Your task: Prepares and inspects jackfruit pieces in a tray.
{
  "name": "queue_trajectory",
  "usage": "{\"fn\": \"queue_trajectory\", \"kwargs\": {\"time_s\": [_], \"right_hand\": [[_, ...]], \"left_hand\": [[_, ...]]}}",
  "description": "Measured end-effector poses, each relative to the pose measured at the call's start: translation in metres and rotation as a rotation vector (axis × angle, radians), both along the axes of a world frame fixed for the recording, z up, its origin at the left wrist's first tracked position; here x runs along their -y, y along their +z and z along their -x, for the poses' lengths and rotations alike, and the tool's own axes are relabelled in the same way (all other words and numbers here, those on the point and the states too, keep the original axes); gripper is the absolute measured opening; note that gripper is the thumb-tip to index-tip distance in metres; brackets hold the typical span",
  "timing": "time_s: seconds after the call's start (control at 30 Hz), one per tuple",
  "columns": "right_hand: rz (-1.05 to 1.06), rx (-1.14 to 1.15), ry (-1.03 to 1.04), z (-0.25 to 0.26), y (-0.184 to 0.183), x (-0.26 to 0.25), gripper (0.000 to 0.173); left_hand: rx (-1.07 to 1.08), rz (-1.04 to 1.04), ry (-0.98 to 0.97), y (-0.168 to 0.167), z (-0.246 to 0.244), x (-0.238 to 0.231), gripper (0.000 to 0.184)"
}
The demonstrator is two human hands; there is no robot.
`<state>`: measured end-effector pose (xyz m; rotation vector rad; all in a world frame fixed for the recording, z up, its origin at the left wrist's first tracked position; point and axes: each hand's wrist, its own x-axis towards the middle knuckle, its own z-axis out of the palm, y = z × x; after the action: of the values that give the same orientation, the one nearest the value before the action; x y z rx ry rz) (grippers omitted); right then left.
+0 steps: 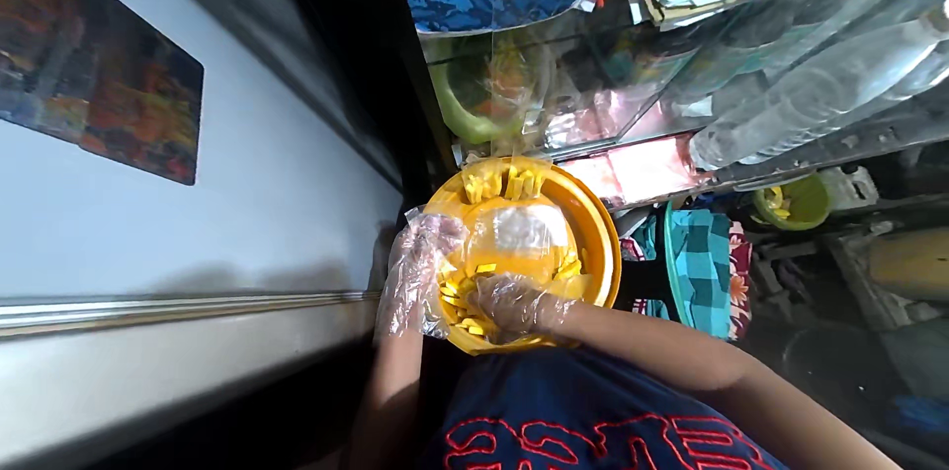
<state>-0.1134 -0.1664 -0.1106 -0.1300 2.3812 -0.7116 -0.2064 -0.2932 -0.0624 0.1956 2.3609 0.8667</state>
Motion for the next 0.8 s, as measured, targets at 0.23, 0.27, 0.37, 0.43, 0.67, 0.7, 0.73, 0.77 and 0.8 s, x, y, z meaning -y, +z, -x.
{"fn": "queue_trajectory", "kwargs": {"time_s": [0.23,0.27,0.37,0.43,0.67,0.7,0.73,0.77,0.8], "right_hand": [[-0.007,0.037,-0.127,0.004,0.009,0.014,0.06],[-0.007,0.038,-0.133,0.003,0.011,0.015,0.058],[-0.002,0.043,-0.137,0.004,0.011,0.015,0.054],[-0.005,0.023,-0.134,0.005,0.009,0.014,0.058],[0.004,-0.114,-0.163,0.008,-0.012,0.024,0.045],[0.012,-0.101,-0.178,0.007,-0.011,0.025,0.043],[0.02,-0.079,-0.193,0.006,-0.007,0.023,0.042],[0.031,-0.072,-0.212,0.005,-0.006,0.018,0.041],[0.049,-0.07,-0.239,0.003,-0.004,0.011,0.041]], "left_hand": [[0.115,-0.561,0.048,-0.017,0.011,-0.007,0.03],[0.147,-0.629,0.043,-0.019,0.016,-0.01,0.031],[0.14,-0.644,0.018,-0.022,0.021,-0.011,0.032],[0.109,-0.59,0.051,-0.014,0.02,-0.02,0.029],[0.125,-0.568,0.04,-0.01,0.021,-0.016,0.024],[0.123,-0.571,0.034,-0.011,0.02,-0.015,0.024],[0.138,-0.586,0.01,-0.013,0.022,-0.014,0.023],[0.167,-0.605,-0.02,-0.015,0.028,-0.011,0.024],[0.186,-0.613,-0.055,-0.016,0.032,-0.01,0.025]]}}
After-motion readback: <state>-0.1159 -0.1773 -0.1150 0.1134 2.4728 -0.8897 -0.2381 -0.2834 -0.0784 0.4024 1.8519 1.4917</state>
